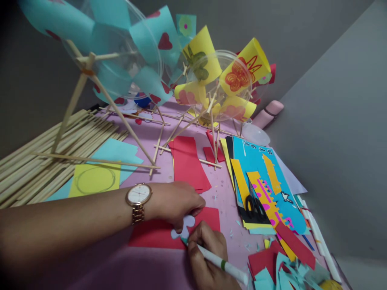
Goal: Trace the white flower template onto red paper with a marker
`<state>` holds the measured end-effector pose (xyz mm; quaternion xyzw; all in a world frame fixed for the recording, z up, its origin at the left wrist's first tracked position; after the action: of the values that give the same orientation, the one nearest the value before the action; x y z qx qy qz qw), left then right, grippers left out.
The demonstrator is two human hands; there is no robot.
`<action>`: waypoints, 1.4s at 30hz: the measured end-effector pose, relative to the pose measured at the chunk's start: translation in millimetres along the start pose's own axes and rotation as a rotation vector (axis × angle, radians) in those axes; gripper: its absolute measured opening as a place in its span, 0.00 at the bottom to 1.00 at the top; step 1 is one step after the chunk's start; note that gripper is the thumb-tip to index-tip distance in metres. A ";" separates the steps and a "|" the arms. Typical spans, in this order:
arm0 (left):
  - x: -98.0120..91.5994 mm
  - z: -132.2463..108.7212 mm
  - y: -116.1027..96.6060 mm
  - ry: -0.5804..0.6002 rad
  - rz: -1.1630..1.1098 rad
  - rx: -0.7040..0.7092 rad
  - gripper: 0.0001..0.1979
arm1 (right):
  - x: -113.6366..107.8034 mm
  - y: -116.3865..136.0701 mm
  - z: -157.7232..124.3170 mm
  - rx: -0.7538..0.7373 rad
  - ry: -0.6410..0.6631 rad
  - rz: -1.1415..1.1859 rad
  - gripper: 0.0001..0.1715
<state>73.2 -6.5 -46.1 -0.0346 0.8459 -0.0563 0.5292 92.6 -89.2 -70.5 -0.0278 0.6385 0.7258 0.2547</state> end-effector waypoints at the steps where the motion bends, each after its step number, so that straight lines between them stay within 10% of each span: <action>1: -0.3 -0.3 -0.2 0.001 0.000 -0.001 0.12 | 0.7 0.7 -0.5 0.007 -0.011 0.011 0.14; 42: 0.0 3.1 -0.2 -0.029 -0.037 0.009 0.15 | 28.8 19.3 1.2 -0.195 -0.015 -0.122 0.12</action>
<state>76.0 -6.8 -47.4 -0.0488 0.8372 -0.0694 0.5403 60.1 -79.5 -63.2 -0.0860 0.5602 0.7676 0.2993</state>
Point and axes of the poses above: each hand's wrist, its own z-axis towards the middle knuckle, its own x-axis out of the palm, y = z × x, the point moved 9 cm from there along z, towards the middle knuckle, and after that the axes turned 13 degrees about z, right-handed, at the moved point
